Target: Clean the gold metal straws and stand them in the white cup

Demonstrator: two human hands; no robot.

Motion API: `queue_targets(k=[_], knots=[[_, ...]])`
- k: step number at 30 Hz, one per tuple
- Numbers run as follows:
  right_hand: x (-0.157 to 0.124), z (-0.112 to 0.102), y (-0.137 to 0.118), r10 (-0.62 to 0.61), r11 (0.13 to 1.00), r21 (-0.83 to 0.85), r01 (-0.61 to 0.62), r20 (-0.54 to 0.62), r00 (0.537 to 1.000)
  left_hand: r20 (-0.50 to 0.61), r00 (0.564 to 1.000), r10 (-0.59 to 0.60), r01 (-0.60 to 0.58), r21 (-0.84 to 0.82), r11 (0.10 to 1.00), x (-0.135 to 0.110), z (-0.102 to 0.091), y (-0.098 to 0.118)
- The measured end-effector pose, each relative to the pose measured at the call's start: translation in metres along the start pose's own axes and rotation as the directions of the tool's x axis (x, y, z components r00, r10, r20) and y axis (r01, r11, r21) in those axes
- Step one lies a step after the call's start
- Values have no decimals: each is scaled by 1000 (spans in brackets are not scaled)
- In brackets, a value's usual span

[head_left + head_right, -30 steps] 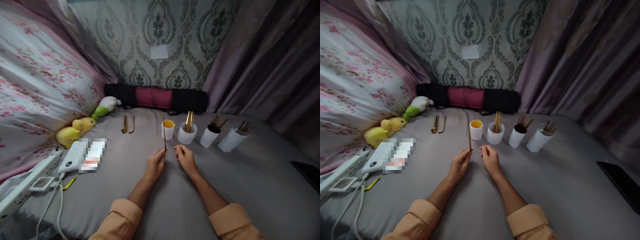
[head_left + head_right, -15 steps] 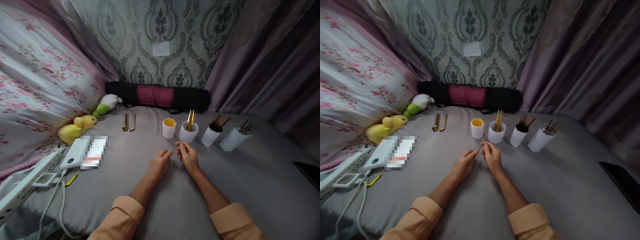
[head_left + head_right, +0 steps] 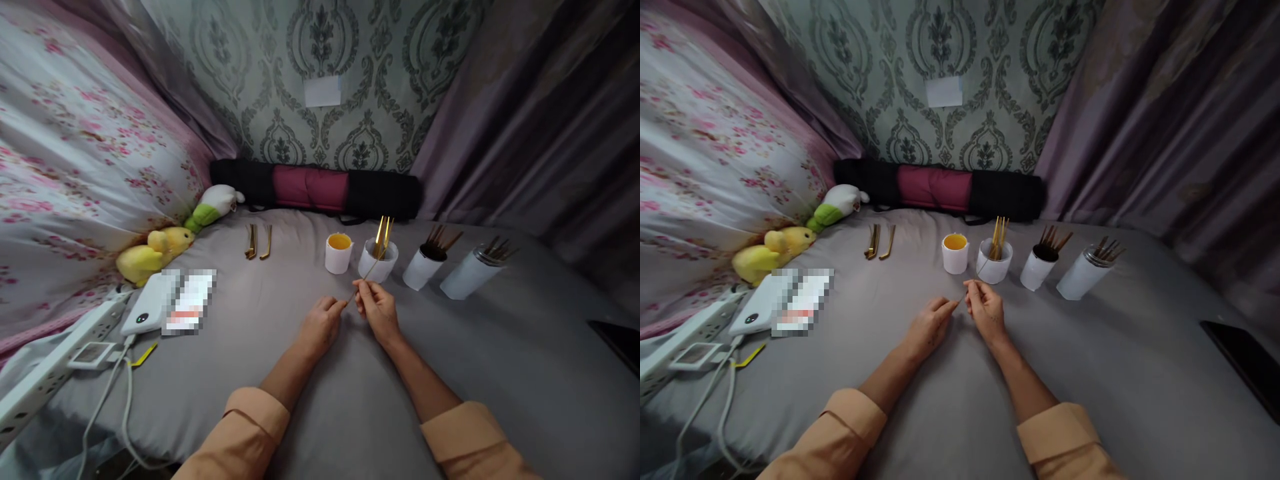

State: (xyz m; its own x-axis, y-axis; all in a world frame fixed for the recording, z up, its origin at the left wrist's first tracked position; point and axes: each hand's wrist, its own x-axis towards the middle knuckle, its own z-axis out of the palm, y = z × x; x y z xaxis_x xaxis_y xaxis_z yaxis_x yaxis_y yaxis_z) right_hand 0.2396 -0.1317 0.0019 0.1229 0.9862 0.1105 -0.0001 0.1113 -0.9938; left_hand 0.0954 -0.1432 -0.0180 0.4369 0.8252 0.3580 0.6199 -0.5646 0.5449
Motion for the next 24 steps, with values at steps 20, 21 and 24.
queue_targets(k=[20,21,24], knots=[[6,-3,1,13,998,-64,-11,23,1000,8,970,-242,218,-467,857,3,1,6],[6,-4,1,11,997,-76,-9,25,1000,27,961,-276,252,-504,826,3,1,7],[7,-6,0,-7,994,-109,11,38,999,133,920,-369,366,-627,687,4,0,8]])
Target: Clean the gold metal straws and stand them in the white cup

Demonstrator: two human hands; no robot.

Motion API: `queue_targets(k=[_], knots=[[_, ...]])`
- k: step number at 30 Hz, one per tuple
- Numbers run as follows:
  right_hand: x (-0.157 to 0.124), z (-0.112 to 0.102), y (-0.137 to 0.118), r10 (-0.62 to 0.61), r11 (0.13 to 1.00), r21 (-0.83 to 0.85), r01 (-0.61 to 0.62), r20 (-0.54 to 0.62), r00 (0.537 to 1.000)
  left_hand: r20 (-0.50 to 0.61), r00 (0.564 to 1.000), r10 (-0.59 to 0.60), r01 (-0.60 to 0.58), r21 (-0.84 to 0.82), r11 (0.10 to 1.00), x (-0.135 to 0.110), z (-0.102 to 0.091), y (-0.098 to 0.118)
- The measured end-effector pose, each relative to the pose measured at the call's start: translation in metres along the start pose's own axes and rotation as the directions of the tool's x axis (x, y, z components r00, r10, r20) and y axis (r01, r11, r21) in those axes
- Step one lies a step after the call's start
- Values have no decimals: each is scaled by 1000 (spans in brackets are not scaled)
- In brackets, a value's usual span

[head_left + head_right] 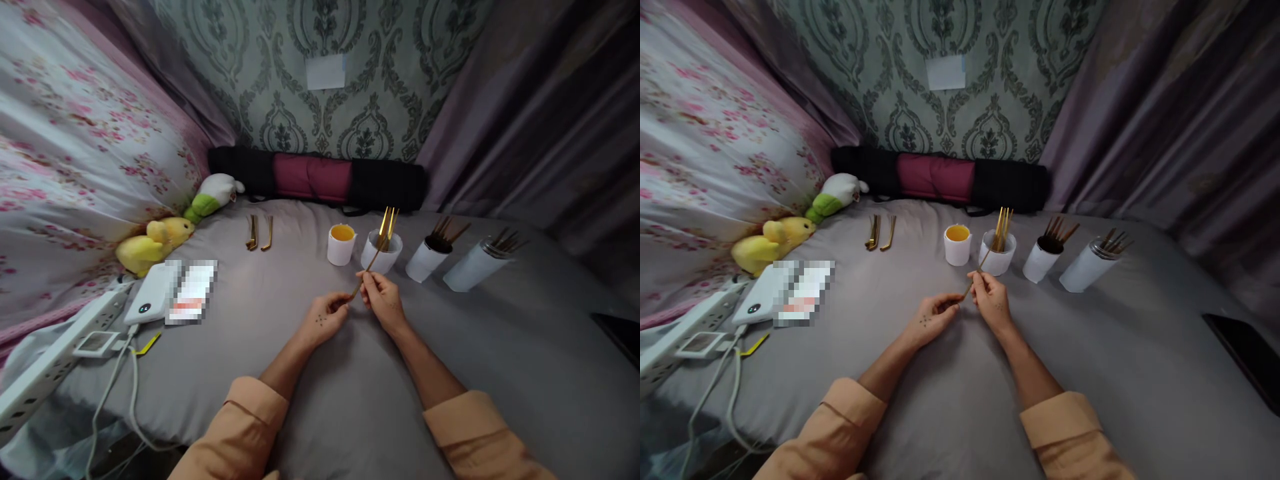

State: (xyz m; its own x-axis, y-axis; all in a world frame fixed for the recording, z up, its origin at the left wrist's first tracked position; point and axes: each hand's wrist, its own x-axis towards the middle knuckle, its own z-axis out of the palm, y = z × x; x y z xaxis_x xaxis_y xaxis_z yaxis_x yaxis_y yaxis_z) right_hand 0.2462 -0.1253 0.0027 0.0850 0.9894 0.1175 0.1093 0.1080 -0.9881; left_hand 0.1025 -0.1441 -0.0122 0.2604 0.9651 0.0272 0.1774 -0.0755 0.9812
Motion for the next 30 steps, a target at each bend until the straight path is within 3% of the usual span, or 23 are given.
queue_targets(k=[4,10,22,30], knots=[[3,-3,1,-18,999,-32,18,14,1000,127,972,-199,229,-299,926,2,-1,0],[5,-6,5,-36,998,-51,39,60,998,268,917,-294,398,-582,709,4,-5,-2],[4,-8,0,-34,997,-70,40,89,995,366,859,-358,510,-668,542,3,-10,2],[4,-9,2,-43,996,-71,51,105,994,421,842,-339,540,-682,493,2,-13,4]])
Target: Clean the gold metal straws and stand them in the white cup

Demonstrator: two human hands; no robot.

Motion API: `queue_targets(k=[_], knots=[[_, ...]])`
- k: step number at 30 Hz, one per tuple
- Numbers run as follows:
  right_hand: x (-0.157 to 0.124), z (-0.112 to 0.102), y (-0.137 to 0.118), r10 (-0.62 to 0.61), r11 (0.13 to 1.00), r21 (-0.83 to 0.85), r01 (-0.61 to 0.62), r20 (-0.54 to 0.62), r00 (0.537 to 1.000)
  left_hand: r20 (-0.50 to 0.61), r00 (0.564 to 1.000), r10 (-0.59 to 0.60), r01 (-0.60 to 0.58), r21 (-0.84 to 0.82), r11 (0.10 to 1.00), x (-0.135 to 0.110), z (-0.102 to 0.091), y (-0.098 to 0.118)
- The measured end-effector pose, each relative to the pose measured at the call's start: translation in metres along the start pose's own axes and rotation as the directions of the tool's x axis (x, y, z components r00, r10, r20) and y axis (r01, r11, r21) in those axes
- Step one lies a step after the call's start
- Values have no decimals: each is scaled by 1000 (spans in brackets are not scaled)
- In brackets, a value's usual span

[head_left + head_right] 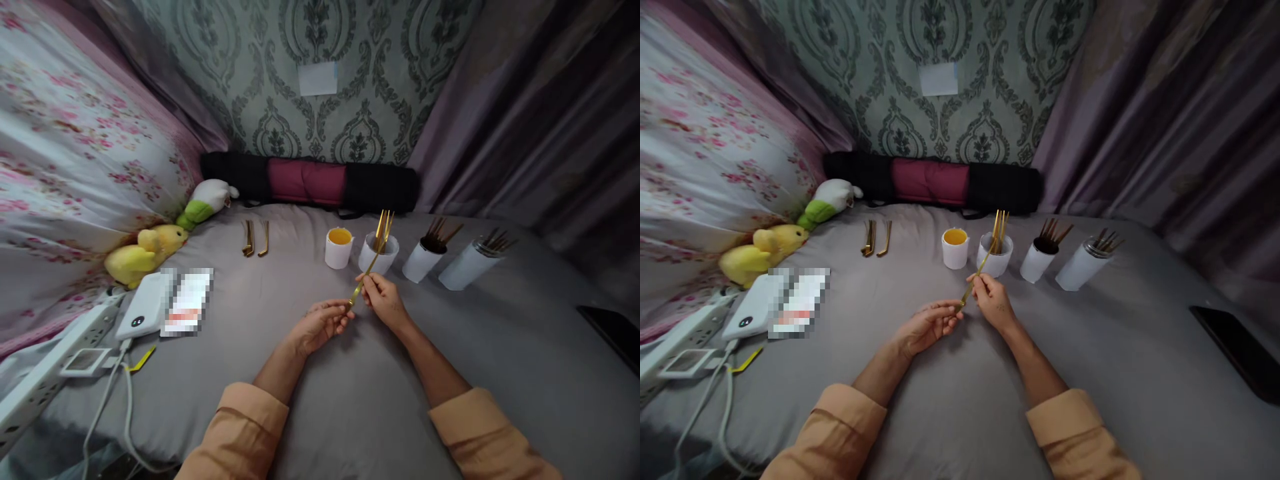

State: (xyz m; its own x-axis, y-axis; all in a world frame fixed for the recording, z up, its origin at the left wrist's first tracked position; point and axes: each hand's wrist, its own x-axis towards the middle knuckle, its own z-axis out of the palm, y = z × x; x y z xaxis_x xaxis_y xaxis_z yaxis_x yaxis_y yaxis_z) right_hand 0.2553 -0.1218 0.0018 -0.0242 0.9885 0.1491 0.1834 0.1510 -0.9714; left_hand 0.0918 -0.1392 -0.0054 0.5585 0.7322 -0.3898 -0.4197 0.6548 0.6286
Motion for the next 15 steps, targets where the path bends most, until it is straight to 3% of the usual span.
queue_targets(k=[15], knots=[[-1,-2,-2,10,1000,12,-10,-14,1000,33,999,22,-23,28,999,0,-1,-2]])
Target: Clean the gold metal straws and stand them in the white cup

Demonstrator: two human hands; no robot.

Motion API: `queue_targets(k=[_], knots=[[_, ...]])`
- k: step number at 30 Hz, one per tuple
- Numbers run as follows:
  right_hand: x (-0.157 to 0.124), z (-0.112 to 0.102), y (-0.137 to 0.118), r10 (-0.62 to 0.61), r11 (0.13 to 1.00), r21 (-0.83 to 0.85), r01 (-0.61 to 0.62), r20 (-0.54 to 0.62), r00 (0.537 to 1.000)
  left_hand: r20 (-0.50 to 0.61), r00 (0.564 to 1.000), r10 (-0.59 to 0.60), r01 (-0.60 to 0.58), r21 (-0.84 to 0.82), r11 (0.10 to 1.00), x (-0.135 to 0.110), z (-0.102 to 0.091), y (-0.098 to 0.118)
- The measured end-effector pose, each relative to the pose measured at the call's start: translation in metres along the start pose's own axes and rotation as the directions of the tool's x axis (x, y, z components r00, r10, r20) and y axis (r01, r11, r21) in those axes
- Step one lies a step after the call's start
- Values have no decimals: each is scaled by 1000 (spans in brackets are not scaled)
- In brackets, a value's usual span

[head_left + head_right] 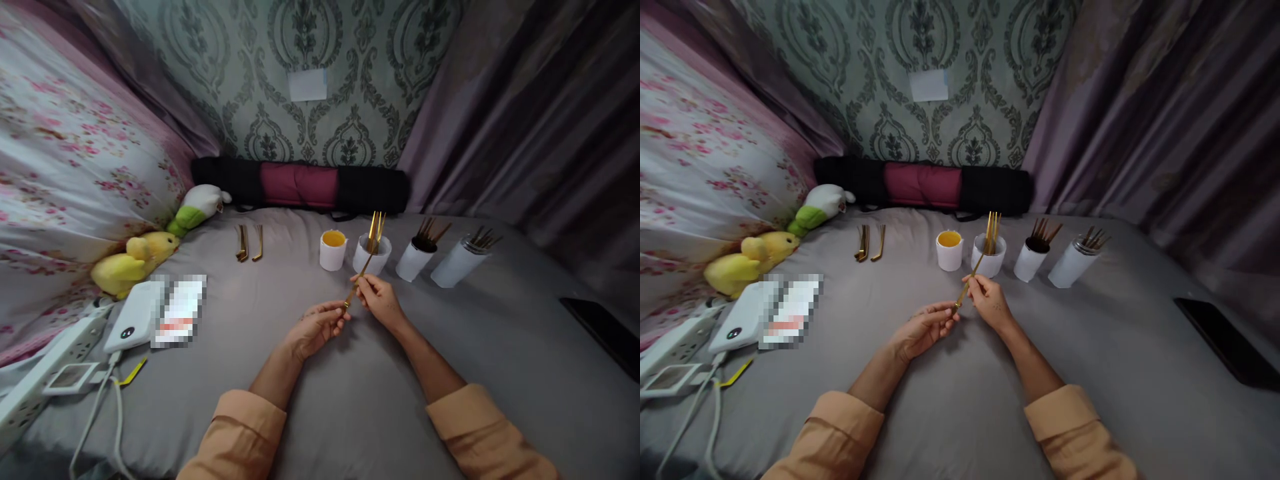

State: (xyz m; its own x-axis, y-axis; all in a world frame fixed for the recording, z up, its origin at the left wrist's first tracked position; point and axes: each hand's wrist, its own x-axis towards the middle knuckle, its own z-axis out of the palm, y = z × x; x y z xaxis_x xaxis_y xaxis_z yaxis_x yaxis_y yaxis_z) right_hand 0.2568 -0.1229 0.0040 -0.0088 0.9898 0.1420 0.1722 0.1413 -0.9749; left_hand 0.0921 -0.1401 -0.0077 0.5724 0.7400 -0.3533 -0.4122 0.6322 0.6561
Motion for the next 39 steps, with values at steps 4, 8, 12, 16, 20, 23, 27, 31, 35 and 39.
queue_targets(k=[4,8,12,16,20,23,27,31,35,39], knots=[[-1,-1,-1,7,1000,1,-7,-20,1000,12,1000,5,-5,0,1000,0,-1,0],[0,-3,-4,19,1000,-4,-19,-48,999,25,1000,-2,2,1,1000,0,-2,-1],[1,-7,-6,24,1000,-9,-25,-63,998,19,1000,-6,6,14,1000,-1,-1,-1],[3,-12,-10,25,1000,0,-25,-92,995,17,1000,-5,5,23,1000,-2,0,-1],[5,-16,-15,14,1000,5,-13,-129,992,24,1000,-1,0,34,999,-2,0,-1],[8,-19,-21,4,1000,13,-2,-155,988,27,1000,-1,0,37,999,-2,-1,-1],[12,-23,-27,-5,1000,28,10,-180,984,26,1000,-6,6,30,1000,-2,-1,-1],[17,-30,-30,-23,999,43,33,-216,976,17,1000,-10,9,37,999,-3,0,-1],[21,-38,-33,-25,998,55,41,-266,964,20,1000,-7,6,47,999,-3,0,-1],[22,-45,-37,-27,996,77,53,-302,953,29,1000,1,-3,50,999,-2,-1,-2]])
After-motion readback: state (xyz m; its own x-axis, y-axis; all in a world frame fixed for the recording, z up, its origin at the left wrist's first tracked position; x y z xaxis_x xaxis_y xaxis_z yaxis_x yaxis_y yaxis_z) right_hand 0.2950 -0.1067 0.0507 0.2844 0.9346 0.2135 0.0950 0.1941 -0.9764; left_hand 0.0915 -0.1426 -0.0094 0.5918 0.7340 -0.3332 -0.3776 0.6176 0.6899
